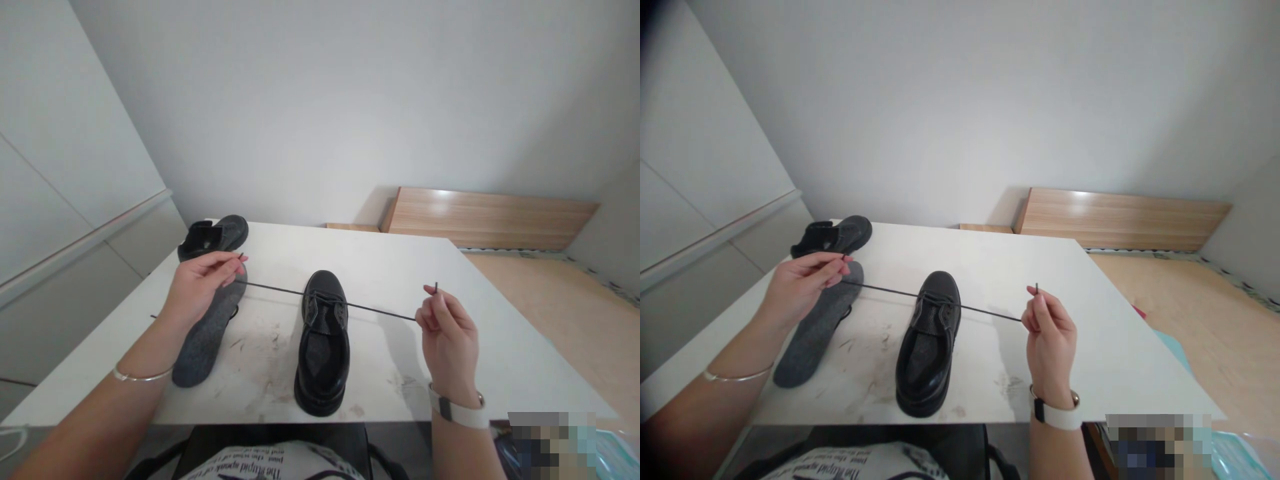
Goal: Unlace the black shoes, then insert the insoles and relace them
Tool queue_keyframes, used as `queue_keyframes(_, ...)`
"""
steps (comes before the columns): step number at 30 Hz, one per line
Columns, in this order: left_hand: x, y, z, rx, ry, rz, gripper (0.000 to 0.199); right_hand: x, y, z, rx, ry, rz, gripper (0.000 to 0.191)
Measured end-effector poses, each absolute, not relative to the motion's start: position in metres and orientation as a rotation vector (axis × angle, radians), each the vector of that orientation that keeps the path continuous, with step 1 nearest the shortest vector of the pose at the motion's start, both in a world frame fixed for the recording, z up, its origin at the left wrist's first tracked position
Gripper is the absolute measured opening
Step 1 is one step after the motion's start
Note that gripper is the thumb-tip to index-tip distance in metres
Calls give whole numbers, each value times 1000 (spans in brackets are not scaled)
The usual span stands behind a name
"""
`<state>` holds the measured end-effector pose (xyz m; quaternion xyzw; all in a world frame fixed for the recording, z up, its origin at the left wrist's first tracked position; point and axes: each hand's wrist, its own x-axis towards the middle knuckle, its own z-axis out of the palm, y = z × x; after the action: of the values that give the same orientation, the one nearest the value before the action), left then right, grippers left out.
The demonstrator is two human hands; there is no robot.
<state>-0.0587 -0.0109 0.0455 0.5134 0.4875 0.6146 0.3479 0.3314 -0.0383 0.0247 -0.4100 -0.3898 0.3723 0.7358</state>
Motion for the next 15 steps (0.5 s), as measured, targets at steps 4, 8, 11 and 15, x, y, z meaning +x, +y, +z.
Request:
queue_keyframes(4, -42, -20, 53, 1697, 1445, 1307, 25, 323, -44, 16, -1092, -1271, 723, 16)
queue_keyframes(8, -16, -29, 59, 2090, 1407, 1007, 23, 308, -49, 18, -1145, -1657, 678, 13)
queue_keyframes(11, 1, -31, 57, 2295, 1284, 858, 22, 295, -52, 20, -1134, -1782, 628, 12)
queue_keyframes(15, 15, -29, 51, 2431, 1198, 814, 21, 282, -51, 23, -1154, -1866, 546, 12)
